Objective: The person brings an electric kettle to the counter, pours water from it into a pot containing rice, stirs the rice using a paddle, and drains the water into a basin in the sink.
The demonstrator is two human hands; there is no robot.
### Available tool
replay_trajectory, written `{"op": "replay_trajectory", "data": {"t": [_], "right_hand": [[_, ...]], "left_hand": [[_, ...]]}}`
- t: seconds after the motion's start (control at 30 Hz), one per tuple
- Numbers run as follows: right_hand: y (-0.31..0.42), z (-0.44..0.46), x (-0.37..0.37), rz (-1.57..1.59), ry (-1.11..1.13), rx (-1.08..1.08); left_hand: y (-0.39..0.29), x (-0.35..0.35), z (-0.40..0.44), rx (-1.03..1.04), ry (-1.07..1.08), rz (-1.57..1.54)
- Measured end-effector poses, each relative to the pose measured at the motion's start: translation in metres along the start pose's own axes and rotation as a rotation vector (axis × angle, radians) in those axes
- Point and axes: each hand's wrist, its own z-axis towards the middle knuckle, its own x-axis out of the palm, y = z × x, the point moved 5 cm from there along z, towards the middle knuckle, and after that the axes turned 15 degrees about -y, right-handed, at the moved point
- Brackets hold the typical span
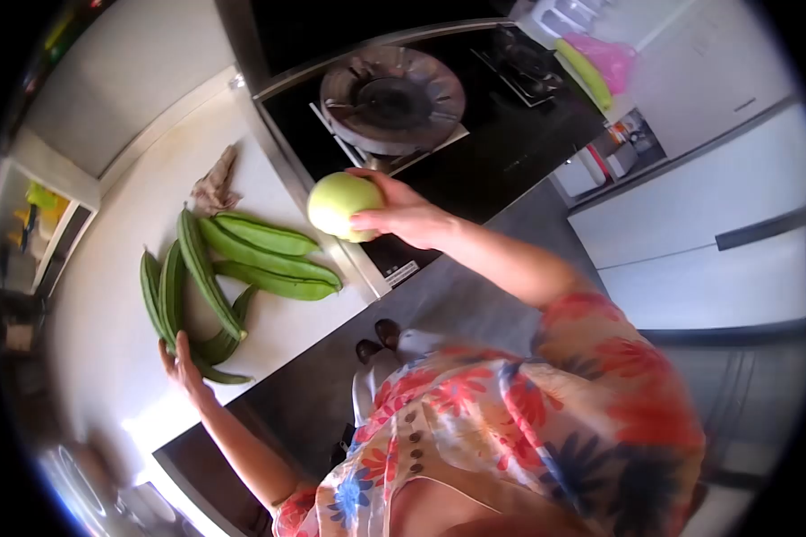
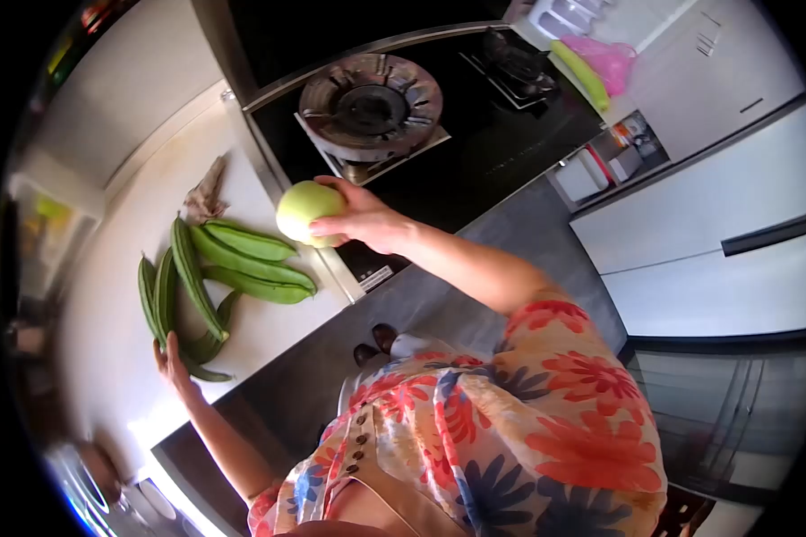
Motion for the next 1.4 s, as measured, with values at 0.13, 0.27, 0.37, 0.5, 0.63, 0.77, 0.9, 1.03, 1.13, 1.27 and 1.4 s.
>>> {"op": "replay_trajectory", "data": {"t": [0.13,0.27,0.37,0.5,0.63,0.77,0.9,1.03,1.13,1.27,1.4], "right_hand": [[0.031,-0.075,-0.088,0.058,-0.188,0.065],[0.076,-0.108,-0.212,0.044,-0.519,-0.009],[0.107,-0.122,-0.322,-0.005,-0.769,-0.042],[0.141,-0.121,-0.483,-0.081,-1.007,-0.058],[0.165,-0.08,-0.606,-0.233,-1.136,-0.09],[0.183,-0.036,-0.679,-0.421,-1.119,-0.146],[0.18,0.019,-0.724,-0.575,-1.021,-0.46],[0.19,0.047,-0.761,-1.15,-0.907,-0.622],[0.203,0.035,-0.745,-1.301,-0.832,-0.712],[0.219,0.021,-0.725,-1.29,-0.68,-0.791],[0.224,0.0,-0.71,-1.3,-0.689,-0.615]], "left_hand": [[0.036,-0.036,-0.013,0.009,-0.023,-0.015],[0.025,-0.043,-0.018,-0.072,-0.181,-0.01],[0.015,-0.061,-0.039,0.028,-0.379,-0.011],[0.002,-0.057,-0.105,0.056,-0.658,-0.092],[0.006,-0.024,-0.186,0.053,-0.804,0.02],[0.005,0.04,-0.257,-0.051,-0.764,-0.019],[-0.03,0.08,-0.317,0.001,-0.689,0.064],[-0.039,0.082,-0.37,0.022,-0.627,0.098],[-0.034,0.081,-0.404,-0.039,-0.623,0.073],[-0.019,0.07,-0.447,-0.095,-0.679,0.118],[0.013,0.037,-0.481,-0.092,-0.69,0.12]]}}
